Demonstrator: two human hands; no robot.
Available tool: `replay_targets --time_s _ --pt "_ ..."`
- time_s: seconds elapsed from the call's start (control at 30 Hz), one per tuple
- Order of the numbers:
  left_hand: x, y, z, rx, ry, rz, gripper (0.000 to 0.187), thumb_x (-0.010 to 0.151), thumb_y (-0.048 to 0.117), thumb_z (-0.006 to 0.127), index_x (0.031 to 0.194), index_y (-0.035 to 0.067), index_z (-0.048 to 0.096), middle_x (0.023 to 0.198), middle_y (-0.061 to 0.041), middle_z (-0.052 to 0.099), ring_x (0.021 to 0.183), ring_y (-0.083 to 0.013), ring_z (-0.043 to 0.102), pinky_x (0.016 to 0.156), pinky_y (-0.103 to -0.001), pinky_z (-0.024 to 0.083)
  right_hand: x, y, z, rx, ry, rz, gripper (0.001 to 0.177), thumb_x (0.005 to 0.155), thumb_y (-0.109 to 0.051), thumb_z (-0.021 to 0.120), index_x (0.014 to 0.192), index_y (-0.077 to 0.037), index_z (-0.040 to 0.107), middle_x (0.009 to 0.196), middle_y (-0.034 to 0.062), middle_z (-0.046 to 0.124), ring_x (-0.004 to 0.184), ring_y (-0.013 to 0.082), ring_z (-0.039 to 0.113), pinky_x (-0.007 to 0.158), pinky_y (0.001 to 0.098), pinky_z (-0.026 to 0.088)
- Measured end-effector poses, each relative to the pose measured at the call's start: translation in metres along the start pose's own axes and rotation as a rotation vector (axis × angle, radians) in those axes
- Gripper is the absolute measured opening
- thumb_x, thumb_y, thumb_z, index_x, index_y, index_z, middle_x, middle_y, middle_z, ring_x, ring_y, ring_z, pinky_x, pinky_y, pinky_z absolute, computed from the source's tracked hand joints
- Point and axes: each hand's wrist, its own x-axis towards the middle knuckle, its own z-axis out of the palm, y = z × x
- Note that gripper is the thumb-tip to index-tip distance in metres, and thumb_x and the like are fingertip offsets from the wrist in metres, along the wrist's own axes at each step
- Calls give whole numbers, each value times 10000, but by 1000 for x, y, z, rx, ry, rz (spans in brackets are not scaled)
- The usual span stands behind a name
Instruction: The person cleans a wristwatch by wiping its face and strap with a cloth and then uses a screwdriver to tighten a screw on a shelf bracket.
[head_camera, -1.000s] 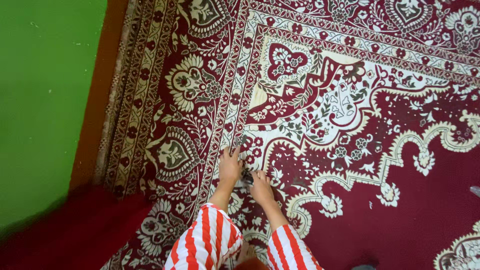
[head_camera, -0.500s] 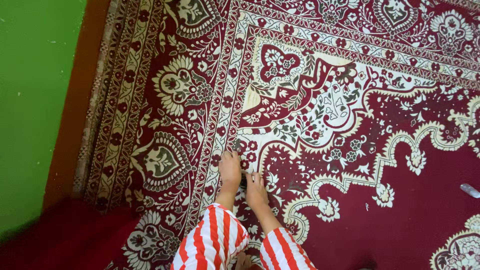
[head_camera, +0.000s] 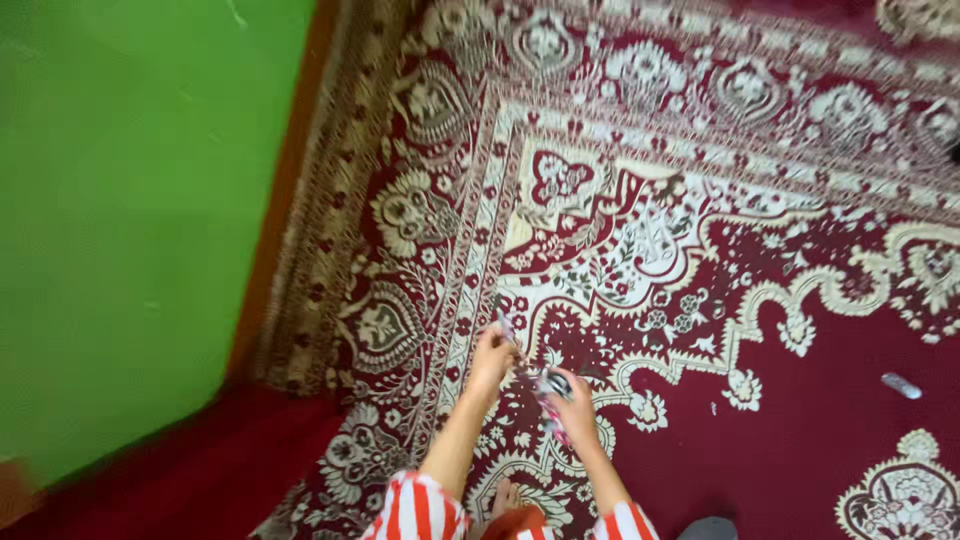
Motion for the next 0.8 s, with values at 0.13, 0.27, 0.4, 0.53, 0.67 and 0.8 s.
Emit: replay_targets --time_s 0.13,0.27,0.4,0.53,0.67,0.8 --pt "-171 124 39 -232 -52 103 89 901 -23 577 967 30 551 927 -59 670 820 -127 697 744 -222 606 -126 -97 -65 229 110 -265 582 793 5 680 1344 -177 641 1369 89 645 1173 198 642 1011 312 486" --pt "-327 236 76 10 -58 114 88 949 109 625 898 73 562 870 -29 682 802 -115 674 698 -242 587 -243 -209 -126 506 195 -377 599 809 20 661 1400 -62 608 1346 135 657 1169 189 631 1013 311 471" --pt "-432 287 97 -19 -334 284 155 954 153 669 854 88 568 817 -52 735 707 -107 658 609 -235 513 -346 -311 -168 733 104 -334 717 822 -61 645 1521 -102 491 1270 164 684 1090 259 669 941 374 541" --pt "-526 331 126 203 -315 425 182 960 181 697 856 75 592 763 -33 705 650 -81 637 577 -230 503 -439 -385 -204 530 -5 -510 869 776 -113 692 1564 -166 332 1350 120 604 1066 275 693 910 377 609" --pt "-605 364 143 171 -340 559 202 941 174 729 860 53 589 778 -36 702 653 -69 621 574 -222 490 -504 -407 -216 254 39 -974 900 725 7 777 1522 -48 362 1450 172 452 1276 251 527 1047 325 447" --pt "-681 384 155 439 -289 640 168 904 193 753 829 72 665 753 -9 706 628 -50 640 567 -206 513 -549 -401 -221 467 52 -859 714 783 52 725 1448 -12 471 1317 138 571 1149 177 594 969 299 479"
